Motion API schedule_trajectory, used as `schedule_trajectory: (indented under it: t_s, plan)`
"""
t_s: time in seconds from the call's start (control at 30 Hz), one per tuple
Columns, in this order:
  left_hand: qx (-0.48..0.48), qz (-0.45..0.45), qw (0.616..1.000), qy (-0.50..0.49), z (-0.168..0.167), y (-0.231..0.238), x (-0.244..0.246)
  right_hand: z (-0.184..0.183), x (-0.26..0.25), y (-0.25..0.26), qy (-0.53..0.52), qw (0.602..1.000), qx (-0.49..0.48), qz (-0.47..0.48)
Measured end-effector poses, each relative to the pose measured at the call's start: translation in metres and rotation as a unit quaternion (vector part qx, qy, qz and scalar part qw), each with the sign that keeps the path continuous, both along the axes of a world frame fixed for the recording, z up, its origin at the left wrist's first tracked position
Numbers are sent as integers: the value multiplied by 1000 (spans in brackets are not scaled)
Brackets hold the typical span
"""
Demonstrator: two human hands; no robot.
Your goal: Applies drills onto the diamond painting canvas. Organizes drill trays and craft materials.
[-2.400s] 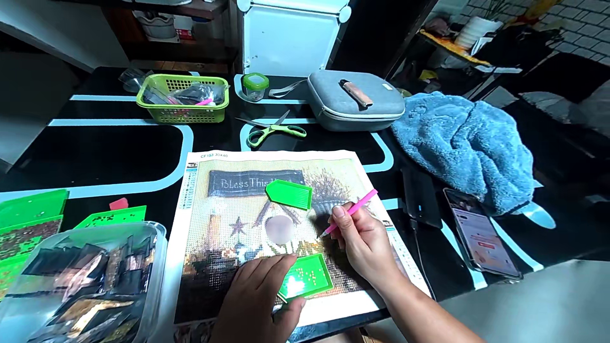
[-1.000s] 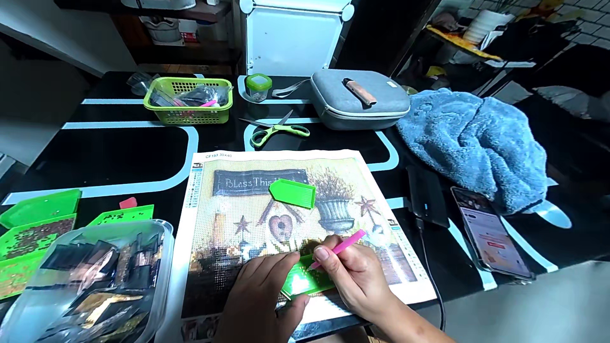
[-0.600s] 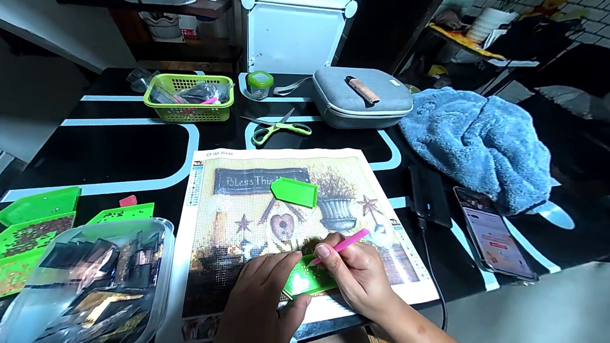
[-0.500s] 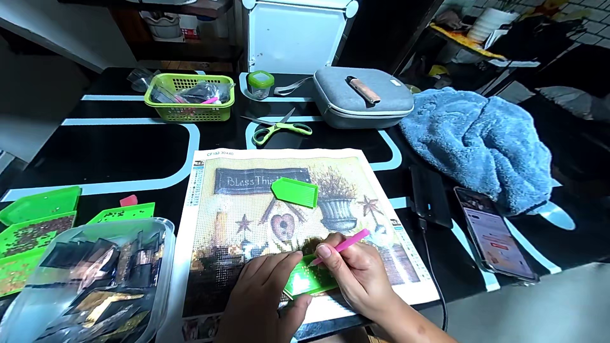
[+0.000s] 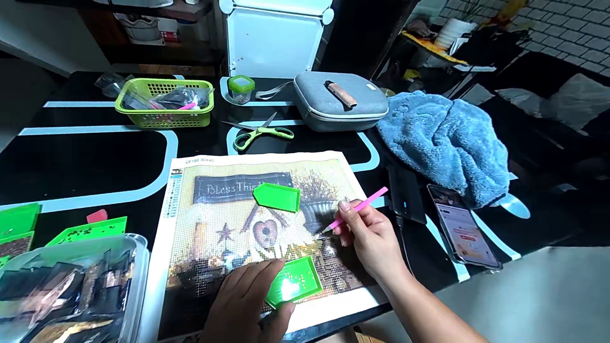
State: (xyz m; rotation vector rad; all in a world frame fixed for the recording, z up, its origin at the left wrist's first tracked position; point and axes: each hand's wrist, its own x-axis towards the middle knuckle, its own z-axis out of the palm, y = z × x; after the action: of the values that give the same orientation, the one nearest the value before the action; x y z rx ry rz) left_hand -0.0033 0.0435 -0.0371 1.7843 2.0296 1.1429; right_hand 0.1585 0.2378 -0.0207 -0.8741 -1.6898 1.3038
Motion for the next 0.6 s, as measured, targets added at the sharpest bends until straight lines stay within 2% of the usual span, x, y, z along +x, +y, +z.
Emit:
schedule_trajectory:
  t_s: [0.23,0.6]
  plan:
    - [2,-4,1000,-6,1,-2,0,-14,-4,-8,-17,989,133,64]
    - [-7,-4,1000,-7,3,-2,-1,-18,-4,-6,-47,981,173,69]
